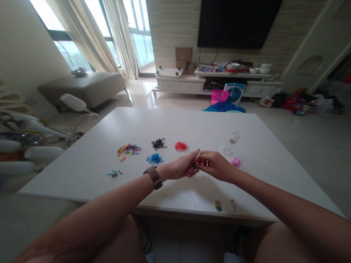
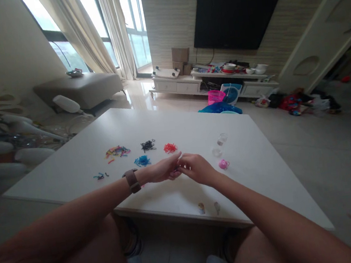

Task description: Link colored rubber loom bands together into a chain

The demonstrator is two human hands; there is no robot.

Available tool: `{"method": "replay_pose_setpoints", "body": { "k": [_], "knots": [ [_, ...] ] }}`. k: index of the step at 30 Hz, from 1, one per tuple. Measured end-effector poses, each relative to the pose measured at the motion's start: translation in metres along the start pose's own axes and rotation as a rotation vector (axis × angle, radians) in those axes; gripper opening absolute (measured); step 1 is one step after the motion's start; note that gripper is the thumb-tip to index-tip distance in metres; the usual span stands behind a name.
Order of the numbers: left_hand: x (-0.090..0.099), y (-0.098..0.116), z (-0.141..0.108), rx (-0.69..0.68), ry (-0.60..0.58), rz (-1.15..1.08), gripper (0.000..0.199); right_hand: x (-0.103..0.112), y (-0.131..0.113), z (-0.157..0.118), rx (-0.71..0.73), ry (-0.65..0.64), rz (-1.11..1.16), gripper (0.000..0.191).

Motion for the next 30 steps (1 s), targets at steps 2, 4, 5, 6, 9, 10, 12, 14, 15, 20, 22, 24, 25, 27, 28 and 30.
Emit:
{"method": "replay_pose_setpoints", "body": {
  "k": [2,4,5,6,9,10,12,14,15,20,22,24,25,27,28,30],
  "knots": [
    [-0.001,-0.001,-0.001,-0.015,-0.004,0.027,0.058,0.000,0.000,0.000,0.011,-0.003,-0.003,0.009],
    [-0.001,-0.001,-0.002,-0.023,0.025,0.057,0.056,0.001,0.002,0.000,0.010,0.014,-0.021,0.010],
    [0.000,0.000,-0.003,-0.026,0.051,0.075,0.055,0.001,0.004,0.000,0.003,0.036,-0.029,0.011],
    [0.002,0.000,-0.004,-0.030,0.083,0.096,0.054,0.002,0.005,0.000,-0.010,0.065,-0.033,0.011],
    [0.009,0.004,-0.005,-0.079,0.214,0.195,0.045,0.007,0.009,0.000,-0.070,0.170,-0.019,0.012],
    [0.011,0.006,-0.005,-0.111,0.262,0.252,0.040,0.009,0.010,0.000,-0.093,0.202,-0.016,0.013],
    [0.015,0.009,-0.006,-0.196,0.350,0.421,0.031,0.012,0.011,0.000,-0.143,0.252,-0.016,0.015],
    [0.018,0.011,-0.007,-0.298,0.436,0.635,0.030,0.015,0.013,0.000,-0.191,0.287,-0.012,0.017],
    [0.018,0.012,-0.007,-0.349,0.484,0.735,0.031,0.016,0.014,0.000,-0.208,0.296,-0.008,0.018],
    [0.016,0.015,-0.011,-0.483,0.622,0.946,0.029,0.016,0.018,-0.002,-0.229,0.309,0.005,0.020],
    [0.015,0.016,-0.012,-0.498,0.617,0.980,0.028,0.015,0.018,-0.002,-0.231,0.310,0.003,0.019],
    [0.015,0.017,-0.012,-0.505,0.620,1.010,0.028,0.016,0.017,-0.002,-0.231,0.307,0.001,0.018],
    [0.014,0.017,-0.012,-0.504,0.622,1.023,0.028,0.016,0.017,-0.002,-0.231,0.305,0.002,0.018],
    [0.014,0.017,-0.011,-0.500,0.622,1.042,0.028,0.017,0.016,-0.001,-0.233,0.304,0.005,0.018],
    [0.014,0.017,-0.012,-0.501,0.621,1.051,0.028,0.018,0.015,-0.001,-0.234,0.304,0.006,0.018],
    [0.014,0.016,-0.011,-0.508,0.619,1.065,0.027,0.018,0.014,-0.001,-0.235,0.305,0.007,0.018]
  ]
}}
Point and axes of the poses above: each hand's wrist, its own z-axis towards the middle knuckle, its own x-axis out of the back of the hand, y = z × x, the point moved 1 cm from there along z, towards the middle knuckle, and after that the axes turned 6 degrees about z, right-handed, at the moved point
